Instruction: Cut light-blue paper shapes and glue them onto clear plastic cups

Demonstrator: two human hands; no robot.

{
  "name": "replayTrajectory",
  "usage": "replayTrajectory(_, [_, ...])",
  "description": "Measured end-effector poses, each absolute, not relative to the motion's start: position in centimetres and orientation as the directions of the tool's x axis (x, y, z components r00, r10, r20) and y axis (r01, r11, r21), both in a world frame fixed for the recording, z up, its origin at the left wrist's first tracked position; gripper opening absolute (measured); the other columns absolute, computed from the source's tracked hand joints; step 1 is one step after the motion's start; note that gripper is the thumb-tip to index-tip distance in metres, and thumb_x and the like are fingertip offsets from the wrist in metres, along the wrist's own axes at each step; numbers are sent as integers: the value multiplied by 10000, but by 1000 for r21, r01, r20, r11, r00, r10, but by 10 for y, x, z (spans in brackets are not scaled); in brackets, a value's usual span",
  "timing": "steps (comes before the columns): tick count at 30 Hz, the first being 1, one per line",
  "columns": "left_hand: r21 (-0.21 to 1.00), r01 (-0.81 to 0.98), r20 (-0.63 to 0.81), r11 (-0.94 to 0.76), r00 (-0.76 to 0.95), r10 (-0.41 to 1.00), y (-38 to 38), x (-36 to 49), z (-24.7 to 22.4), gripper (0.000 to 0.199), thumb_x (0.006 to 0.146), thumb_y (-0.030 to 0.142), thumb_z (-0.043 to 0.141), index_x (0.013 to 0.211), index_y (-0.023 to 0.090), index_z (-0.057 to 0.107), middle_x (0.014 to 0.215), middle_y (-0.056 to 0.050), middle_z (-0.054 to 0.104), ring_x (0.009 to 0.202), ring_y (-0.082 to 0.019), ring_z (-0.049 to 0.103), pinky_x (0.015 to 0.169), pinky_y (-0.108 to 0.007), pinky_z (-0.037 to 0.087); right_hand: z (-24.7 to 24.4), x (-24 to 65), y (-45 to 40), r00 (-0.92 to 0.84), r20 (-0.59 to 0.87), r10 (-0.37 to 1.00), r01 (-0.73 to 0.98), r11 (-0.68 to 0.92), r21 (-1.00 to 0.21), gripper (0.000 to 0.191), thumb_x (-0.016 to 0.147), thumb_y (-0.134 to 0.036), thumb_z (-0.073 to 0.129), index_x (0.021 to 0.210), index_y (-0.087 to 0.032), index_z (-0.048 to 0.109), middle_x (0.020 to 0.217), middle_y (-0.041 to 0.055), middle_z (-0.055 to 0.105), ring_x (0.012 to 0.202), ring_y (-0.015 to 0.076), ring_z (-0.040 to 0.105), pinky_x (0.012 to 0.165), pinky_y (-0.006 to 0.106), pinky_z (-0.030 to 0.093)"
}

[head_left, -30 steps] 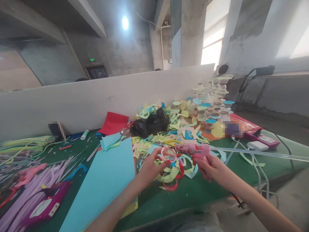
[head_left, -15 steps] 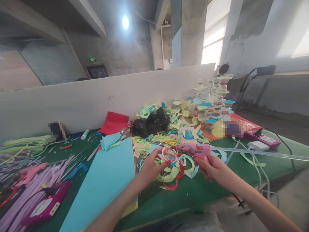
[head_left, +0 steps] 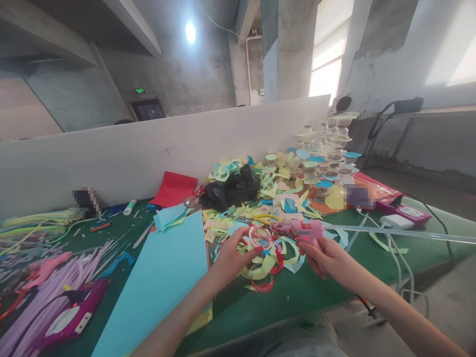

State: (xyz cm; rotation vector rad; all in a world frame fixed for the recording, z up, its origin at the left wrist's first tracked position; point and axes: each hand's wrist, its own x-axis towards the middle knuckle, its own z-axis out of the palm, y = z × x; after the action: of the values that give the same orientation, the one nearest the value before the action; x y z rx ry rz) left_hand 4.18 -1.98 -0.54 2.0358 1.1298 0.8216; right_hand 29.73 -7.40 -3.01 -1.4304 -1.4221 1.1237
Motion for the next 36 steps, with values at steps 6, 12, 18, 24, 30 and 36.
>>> replayTrajectory(6, [788, 472, 187, -395, 428, 884, -21, 42, -4, 441, 814, 472, 625, 1197, 269, 549, 1201, -37, 635, 1016, -221, 596, 877, -326, 471, -31, 297, -74, -20, -43, 999, 301, -35, -953, 518, 806, -690, 525, 624, -220, 409, 430, -54, 478, 401, 99, 448, 436, 240, 353])
replayTrajectory(12, [800, 441, 209, -407, 431, 878, -21, 42, -4, 421, 813, 461, 628, 1181, 268, 560, 1178, -30, 642, 993, -207, 600, 870, -318, 476, -29, 296, -74, -17, -40, 999, 304, -33, -952, 534, 799, -716, 506, 630, -218, 412, 427, -57, 463, 406, 99, 443, 441, 242, 350])
replayTrajectory(18, [800, 438, 232, -410, 403, 885, -18, 41, -3, 443, 816, 449, 618, 1217, 271, 554, 1226, -35, 616, 973, -199, 594, 886, -330, 467, -27, 302, -73, 65, -45, 997, 253, -60, -966, 525, 791, -715, 513, 784, -189, 519, 435, -70, 455, 383, 102, 421, 422, 248, 322])
replayTrajectory(24, [794, 468, 188, -388, 417, 889, -21, 41, -3, 469, 824, 506, 589, 1227, 266, 567, 1241, -53, 609, 948, -206, 584, 871, -336, 466, -15, 289, -83, -31, -15, 999, 180, -10, -984, 508, 786, -704, 509, 695, -204, 499, 425, -58, 450, 386, 108, 441, 418, 245, 337])
replayTrajectory(30, [773, 498, 177, -392, 423, 889, -22, 42, -5, 479, 834, 535, 566, 1237, 278, 560, 1238, -48, 593, 990, -210, 572, 870, -325, 471, -13, 278, -86, -81, -35, 996, 161, -22, -987, 512, 770, -705, 523, 742, -193, 529, 433, -62, 461, 387, 95, 410, 418, 232, 339])
replayTrajectory(36, [780, 482, 197, -400, 417, 887, -22, 43, -6, 453, 815, 500, 601, 1206, 272, 583, 1186, -38, 614, 925, -193, 587, 832, -318, 489, -18, 280, -84, -110, -37, 993, 150, -20, -988, 518, 806, -694, 494, 767, -181, 555, 434, -67, 438, 391, 92, 392, 423, 228, 335])
